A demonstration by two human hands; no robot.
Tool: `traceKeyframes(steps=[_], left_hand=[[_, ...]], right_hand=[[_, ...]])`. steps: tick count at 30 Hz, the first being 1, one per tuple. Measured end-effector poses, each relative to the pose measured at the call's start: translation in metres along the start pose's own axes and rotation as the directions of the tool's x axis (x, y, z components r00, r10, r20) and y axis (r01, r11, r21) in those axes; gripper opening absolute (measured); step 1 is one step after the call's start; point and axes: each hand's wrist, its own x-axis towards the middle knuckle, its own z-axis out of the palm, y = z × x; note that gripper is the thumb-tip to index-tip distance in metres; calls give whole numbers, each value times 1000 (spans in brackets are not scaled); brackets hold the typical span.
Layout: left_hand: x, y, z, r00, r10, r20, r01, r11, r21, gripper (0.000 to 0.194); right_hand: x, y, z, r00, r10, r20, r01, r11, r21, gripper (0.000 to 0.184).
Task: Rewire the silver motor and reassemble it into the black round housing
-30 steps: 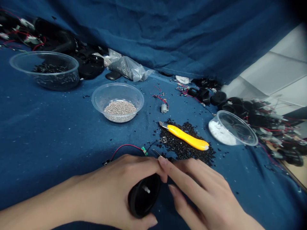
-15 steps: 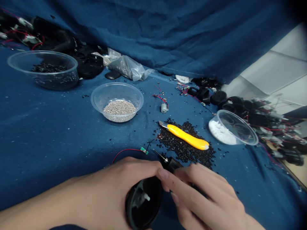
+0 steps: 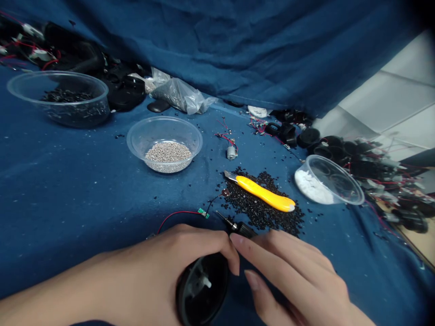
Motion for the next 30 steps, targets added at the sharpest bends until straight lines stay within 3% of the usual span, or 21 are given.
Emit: traceKeyframes(steps=[5,9,14,16,19,22,25,30], left_hand=[[0,-2,-2,999,50,-9,-51,997,-53,39],[0,-1,-1,999,38,-27,-39,998,-53,36],[-8,3,4,958,-101,-269,120,991,57,46],[-11,4,2,941,-121,-315,146,988,57,50],[-11,5,-5,922,-133,-363,157,987,36,45],[-8,5,-9,892,-94,-441,117,993,25,38],[-5,3,-11,864,-20,-503,69,994,80,38],[-7,-1,-12,841,36,-540,37,992,124,40]], right_hand=[[5,-2,-3,996,-2,88,4,1000,-14,43],[0,-5,-6,994,-34,102,41,997,-65,34],[-8,10,-10,999,-30,37,33,997,-71,22],[-3,24,-10,999,19,30,-18,999,-35,17],[10,46,-8,966,201,163,-213,976,55,15],[24,60,-5,884,279,375,-355,923,151,14],[33,64,-1,837,243,490,-376,906,194,15],[40,71,7,809,146,569,-301,935,189,19]])
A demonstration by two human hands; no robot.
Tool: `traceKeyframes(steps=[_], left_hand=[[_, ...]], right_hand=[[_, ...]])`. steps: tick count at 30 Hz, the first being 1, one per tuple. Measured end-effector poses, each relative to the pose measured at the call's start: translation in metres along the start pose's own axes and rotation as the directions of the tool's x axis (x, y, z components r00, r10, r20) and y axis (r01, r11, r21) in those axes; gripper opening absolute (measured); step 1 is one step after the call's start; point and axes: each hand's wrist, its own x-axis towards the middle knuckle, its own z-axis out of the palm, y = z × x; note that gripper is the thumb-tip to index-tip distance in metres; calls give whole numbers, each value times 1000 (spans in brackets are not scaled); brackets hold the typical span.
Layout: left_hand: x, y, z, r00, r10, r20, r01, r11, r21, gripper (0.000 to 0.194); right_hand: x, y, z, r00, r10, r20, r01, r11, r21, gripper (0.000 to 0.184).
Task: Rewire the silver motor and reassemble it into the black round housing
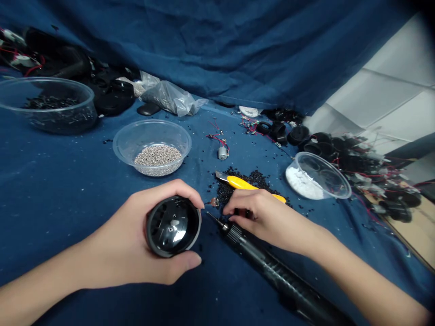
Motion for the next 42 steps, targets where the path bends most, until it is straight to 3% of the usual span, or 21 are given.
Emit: traceKeyframes(steps=[6,10,14,19,27,42], left_hand=[[4,-2,-2,996,7,-90,-8,1000,-10,39],[7,-1,-3,988,-14,-151,11,1000,-21,37],[6,0,0,992,-61,-109,56,997,-51,37],[5,0,0,993,-64,-100,62,998,-24,39],[5,1,1,995,-67,-75,68,998,0,40],[5,-1,2,997,-81,-16,80,997,-11,40]], right_hand=[[3,10,3,998,-49,44,50,998,-37,12],[3,5,1,1000,2,8,-2,1000,-19,14],[7,-7,0,993,93,-72,-91,995,32,15],[19,-18,6,988,61,-143,-57,998,30,15],[22,-22,17,994,11,-105,-13,1000,-24,18],[22,-19,20,994,-4,-108,16,994,108,13]])
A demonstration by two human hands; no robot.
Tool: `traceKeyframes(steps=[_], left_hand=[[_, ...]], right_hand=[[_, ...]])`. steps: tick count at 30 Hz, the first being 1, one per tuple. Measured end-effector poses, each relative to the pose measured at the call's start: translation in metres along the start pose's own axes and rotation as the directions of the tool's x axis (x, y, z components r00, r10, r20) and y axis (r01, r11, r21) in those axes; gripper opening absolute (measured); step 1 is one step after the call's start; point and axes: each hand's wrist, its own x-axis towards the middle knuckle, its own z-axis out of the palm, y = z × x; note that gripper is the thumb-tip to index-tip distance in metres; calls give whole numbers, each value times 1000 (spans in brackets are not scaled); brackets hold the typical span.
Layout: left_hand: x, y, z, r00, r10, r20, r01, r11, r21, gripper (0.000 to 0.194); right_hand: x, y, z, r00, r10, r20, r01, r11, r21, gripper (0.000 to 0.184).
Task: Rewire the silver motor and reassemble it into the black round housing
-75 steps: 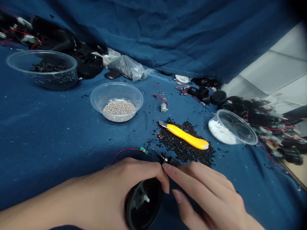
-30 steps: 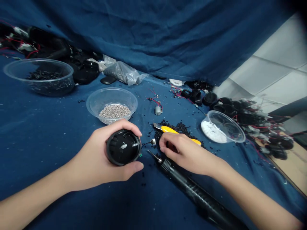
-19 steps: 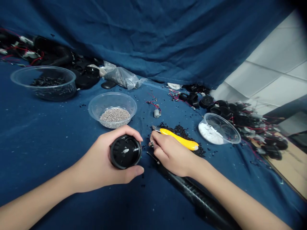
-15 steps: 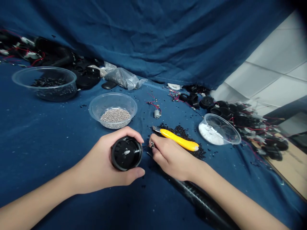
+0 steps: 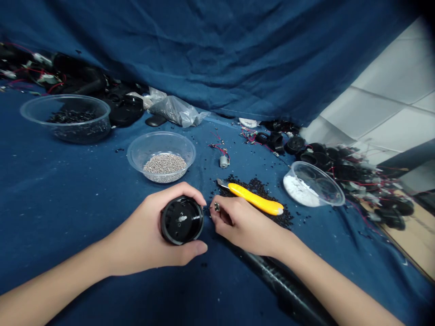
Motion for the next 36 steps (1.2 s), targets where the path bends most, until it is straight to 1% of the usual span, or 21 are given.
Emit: traceKeyframes(steps=[4,8,12,18,26,32,36], left_hand=[[1,-2,-1,1000,3,10,-3,1000,7,40],[4,-5,-5,997,41,60,-42,999,16,40],[4,-5,-5,996,47,74,-50,998,31,41],[4,-3,-3,998,37,53,-37,999,6,39],[6,-6,-4,995,62,72,-67,996,58,39],[6,-5,-4,996,50,76,-55,997,62,39],[6,-6,-4,995,55,82,-60,996,61,39]], right_hand=[[2,0,1,999,25,-43,-23,998,51,15],[4,0,1,997,43,-64,-35,991,131,16],[4,2,3,997,60,-43,-49,976,213,14],[4,4,6,995,98,-10,-90,949,301,17],[5,7,5,995,92,-36,-76,945,317,22],[5,6,5,991,124,-47,-100,930,354,14],[6,5,5,992,113,-56,-87,934,347,13]])
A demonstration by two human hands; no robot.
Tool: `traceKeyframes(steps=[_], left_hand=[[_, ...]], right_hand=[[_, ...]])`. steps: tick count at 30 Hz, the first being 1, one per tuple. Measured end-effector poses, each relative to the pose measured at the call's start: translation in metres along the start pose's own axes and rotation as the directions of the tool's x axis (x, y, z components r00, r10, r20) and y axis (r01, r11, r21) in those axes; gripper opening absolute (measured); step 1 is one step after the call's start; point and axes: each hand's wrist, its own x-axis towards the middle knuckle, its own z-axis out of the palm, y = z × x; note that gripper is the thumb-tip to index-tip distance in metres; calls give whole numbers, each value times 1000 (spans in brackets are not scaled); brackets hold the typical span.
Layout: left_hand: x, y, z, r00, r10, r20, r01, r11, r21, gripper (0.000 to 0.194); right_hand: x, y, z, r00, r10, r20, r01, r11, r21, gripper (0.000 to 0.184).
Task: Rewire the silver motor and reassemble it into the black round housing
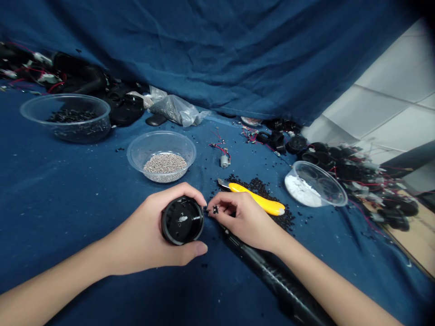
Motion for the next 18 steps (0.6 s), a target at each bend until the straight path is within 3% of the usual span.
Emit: traceKeyframes(steps=[18], left_hand=[[-2,8,4,995,-103,-16,101,991,-93,39]], right_hand=[[2,-1,1,999,-29,25,33,989,-142,17]])
